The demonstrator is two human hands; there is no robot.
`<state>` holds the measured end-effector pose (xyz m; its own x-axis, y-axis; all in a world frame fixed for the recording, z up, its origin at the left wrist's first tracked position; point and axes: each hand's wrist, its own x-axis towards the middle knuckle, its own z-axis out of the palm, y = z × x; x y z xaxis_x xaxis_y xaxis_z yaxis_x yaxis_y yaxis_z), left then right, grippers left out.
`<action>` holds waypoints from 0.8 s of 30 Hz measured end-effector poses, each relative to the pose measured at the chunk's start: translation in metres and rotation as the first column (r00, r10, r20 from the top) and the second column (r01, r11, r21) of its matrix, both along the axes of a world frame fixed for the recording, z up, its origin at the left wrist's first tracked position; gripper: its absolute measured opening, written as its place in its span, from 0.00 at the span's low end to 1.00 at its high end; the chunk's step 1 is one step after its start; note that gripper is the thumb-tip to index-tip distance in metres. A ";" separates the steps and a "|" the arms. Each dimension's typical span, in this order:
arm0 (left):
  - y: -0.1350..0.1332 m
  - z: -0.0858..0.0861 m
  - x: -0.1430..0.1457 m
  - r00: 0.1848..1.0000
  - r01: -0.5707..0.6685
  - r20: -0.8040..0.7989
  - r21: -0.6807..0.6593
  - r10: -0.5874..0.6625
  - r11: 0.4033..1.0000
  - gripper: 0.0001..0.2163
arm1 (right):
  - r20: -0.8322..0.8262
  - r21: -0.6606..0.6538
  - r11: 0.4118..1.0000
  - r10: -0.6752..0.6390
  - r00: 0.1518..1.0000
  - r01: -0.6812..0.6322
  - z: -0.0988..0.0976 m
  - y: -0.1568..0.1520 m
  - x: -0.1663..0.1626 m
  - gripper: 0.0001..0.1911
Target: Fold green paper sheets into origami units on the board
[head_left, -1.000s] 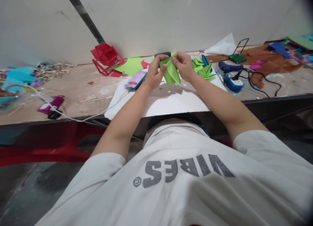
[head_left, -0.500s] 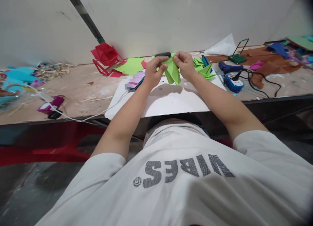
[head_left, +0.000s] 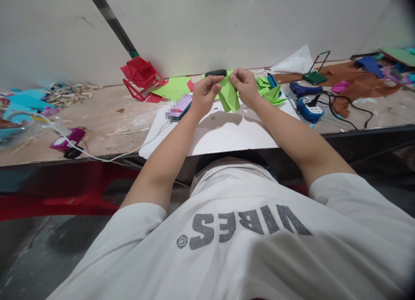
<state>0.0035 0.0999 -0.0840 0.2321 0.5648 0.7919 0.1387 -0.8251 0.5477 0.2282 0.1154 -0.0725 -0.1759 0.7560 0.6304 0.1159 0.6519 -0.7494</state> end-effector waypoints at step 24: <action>-0.040 0.013 0.020 0.957 -0.288 -0.001 -0.083 0.288 0.954 0.15 | 0.162 0.249 0.965 -0.120 0.979 0.078 -0.005 -0.024 -0.010 0.26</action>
<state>0.0235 0.0598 -0.0706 0.0415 0.6689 0.7421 0.3574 -0.7036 0.6142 0.2182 0.0913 -0.0777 -0.2312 0.6054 0.7616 0.3037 0.7886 -0.5347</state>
